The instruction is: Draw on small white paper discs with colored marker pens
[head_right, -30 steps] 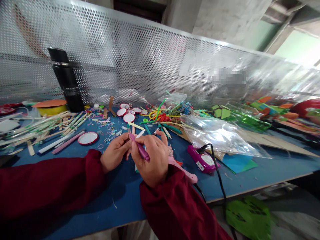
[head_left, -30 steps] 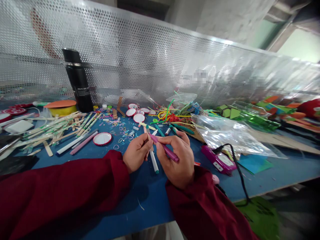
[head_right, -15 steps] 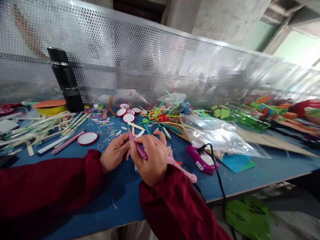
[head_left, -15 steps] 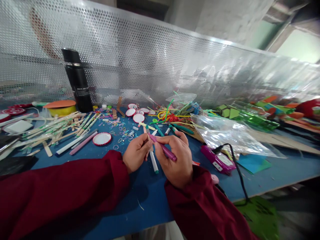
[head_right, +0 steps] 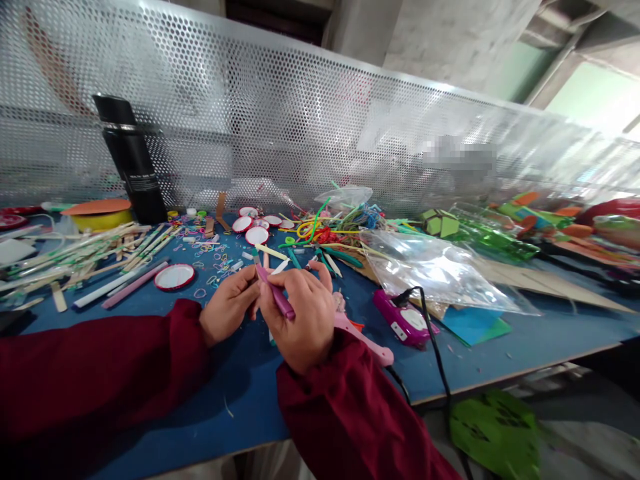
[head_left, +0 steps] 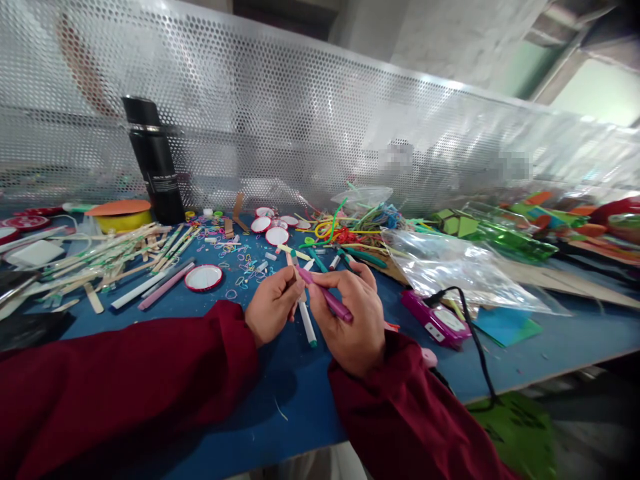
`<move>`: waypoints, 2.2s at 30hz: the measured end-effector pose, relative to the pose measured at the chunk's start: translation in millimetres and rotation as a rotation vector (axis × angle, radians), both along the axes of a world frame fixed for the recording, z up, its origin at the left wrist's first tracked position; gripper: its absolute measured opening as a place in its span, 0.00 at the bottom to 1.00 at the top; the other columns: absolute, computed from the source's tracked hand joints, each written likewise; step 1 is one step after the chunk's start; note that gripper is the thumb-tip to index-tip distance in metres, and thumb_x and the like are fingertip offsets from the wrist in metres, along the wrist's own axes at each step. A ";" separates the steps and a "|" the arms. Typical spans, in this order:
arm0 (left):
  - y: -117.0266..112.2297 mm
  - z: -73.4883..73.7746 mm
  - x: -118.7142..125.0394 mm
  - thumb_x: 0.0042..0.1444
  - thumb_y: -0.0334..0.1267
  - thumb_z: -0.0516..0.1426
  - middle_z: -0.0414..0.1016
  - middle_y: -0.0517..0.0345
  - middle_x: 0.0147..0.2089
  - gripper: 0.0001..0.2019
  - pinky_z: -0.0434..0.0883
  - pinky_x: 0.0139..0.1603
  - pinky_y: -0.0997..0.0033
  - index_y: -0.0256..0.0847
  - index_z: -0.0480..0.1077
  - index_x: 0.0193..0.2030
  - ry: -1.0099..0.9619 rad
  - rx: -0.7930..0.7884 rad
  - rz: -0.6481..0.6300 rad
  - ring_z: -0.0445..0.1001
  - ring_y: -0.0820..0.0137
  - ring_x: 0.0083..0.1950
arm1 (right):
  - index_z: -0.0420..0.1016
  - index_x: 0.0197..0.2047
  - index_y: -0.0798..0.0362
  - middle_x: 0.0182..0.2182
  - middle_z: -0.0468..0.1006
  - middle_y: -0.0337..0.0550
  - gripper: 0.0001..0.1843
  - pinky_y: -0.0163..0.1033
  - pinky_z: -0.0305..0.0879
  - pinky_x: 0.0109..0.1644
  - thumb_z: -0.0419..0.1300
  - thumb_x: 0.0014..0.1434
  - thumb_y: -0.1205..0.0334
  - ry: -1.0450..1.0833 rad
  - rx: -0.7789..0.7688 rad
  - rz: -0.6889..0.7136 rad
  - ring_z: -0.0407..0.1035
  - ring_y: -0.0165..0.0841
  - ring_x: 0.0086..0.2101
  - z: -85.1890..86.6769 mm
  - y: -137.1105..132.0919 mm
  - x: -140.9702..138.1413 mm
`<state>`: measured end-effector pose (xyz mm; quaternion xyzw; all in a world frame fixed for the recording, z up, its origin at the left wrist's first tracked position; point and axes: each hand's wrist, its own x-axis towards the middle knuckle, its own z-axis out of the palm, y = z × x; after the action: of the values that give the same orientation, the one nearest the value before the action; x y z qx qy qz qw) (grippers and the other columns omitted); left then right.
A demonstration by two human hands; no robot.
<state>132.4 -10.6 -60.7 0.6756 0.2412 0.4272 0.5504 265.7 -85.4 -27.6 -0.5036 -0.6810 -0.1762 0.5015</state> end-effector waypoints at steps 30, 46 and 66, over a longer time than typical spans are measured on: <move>0.0 0.3 -0.7 0.66 0.57 0.56 0.63 0.65 0.25 0.20 0.61 0.23 0.75 0.40 0.67 0.38 -0.010 0.007 0.007 0.60 0.76 0.22 | 0.74 0.38 0.45 0.33 0.85 0.35 0.03 0.51 0.62 0.63 0.61 0.66 0.62 -0.003 0.019 0.002 0.77 0.35 0.34 -0.1 0.5 -0.4; -1.0 2.9 -0.4 0.66 0.58 0.55 0.62 0.66 0.24 0.21 0.61 0.21 0.76 0.39 0.68 0.40 0.004 0.007 0.003 0.59 0.77 0.21 | 0.73 0.37 0.46 0.32 0.84 0.35 0.05 0.50 0.62 0.63 0.61 0.67 0.61 -0.002 0.027 -0.012 0.76 0.34 0.33 0.4 -0.2 -0.3; -0.9 3.0 0.1 0.66 0.59 0.54 0.60 0.67 0.23 0.22 0.60 0.21 0.76 0.39 0.67 0.39 0.015 0.002 0.003 0.59 0.77 0.20 | 0.73 0.36 0.46 0.32 0.84 0.35 0.04 0.50 0.62 0.62 0.61 0.66 0.62 -0.007 0.033 -0.023 0.76 0.34 0.32 1.8 -0.4 0.2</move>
<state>132.5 -11.5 -57.7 0.6789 0.2459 0.4232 0.5472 265.9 -85.8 -25.8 -0.5026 -0.6737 -0.1949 0.5054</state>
